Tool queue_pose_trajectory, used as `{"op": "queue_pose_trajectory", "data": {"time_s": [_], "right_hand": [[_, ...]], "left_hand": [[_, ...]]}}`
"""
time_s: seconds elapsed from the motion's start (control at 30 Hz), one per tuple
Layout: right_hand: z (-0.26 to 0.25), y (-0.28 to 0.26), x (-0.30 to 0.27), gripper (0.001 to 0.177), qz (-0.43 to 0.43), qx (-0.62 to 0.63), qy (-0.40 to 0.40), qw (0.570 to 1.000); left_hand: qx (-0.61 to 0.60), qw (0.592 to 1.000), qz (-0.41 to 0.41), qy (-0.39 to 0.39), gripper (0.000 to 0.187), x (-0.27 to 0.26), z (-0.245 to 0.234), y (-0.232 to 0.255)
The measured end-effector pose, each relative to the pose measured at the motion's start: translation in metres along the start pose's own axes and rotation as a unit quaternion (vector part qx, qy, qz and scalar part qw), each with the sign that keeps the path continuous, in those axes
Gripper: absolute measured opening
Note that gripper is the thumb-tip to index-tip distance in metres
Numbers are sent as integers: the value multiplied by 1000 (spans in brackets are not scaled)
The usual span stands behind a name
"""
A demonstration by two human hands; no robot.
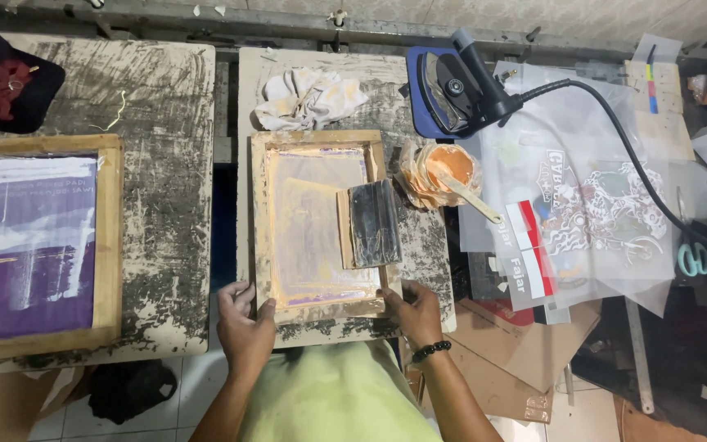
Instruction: The person uses a squeegee to spread orange ink across a screen printing frame placed over a purple fabric. The person repeatedly pulls the squeegee across the screen to ensure even ink distribution. An iron and a container of ink are visible on the workbench.
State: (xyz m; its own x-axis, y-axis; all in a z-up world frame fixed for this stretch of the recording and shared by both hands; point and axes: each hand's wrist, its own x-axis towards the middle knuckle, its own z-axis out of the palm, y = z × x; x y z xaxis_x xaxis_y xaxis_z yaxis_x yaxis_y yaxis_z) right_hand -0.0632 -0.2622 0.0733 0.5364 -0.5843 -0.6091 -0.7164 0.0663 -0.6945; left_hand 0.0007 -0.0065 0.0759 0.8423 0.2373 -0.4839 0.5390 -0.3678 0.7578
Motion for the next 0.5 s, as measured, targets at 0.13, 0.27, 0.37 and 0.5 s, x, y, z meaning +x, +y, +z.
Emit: {"op": "queue_pose_trajectory", "data": {"time_s": [0.13, 0.27, 0.37, 0.5], "right_hand": [[-6, 4, 6, 29, 43, 29, -14, 999], [-16, 1, 3, 19, 22, 105, -52, 993], [-21, -1, 8, 14, -25, 161, -95, 982], [-31, -16, 4, 18, -77, 83, -94, 989]], "left_hand": [[-12, 1000, -10, 8, 52, -2, -5, 7], [-108, 994, 16, -13, 50, 3, -9, -2], [-128, 991, 21, -19, 47, 11, -13, 0], [-128, 991, -25, -17, 46, 3, -25, 29]]}}
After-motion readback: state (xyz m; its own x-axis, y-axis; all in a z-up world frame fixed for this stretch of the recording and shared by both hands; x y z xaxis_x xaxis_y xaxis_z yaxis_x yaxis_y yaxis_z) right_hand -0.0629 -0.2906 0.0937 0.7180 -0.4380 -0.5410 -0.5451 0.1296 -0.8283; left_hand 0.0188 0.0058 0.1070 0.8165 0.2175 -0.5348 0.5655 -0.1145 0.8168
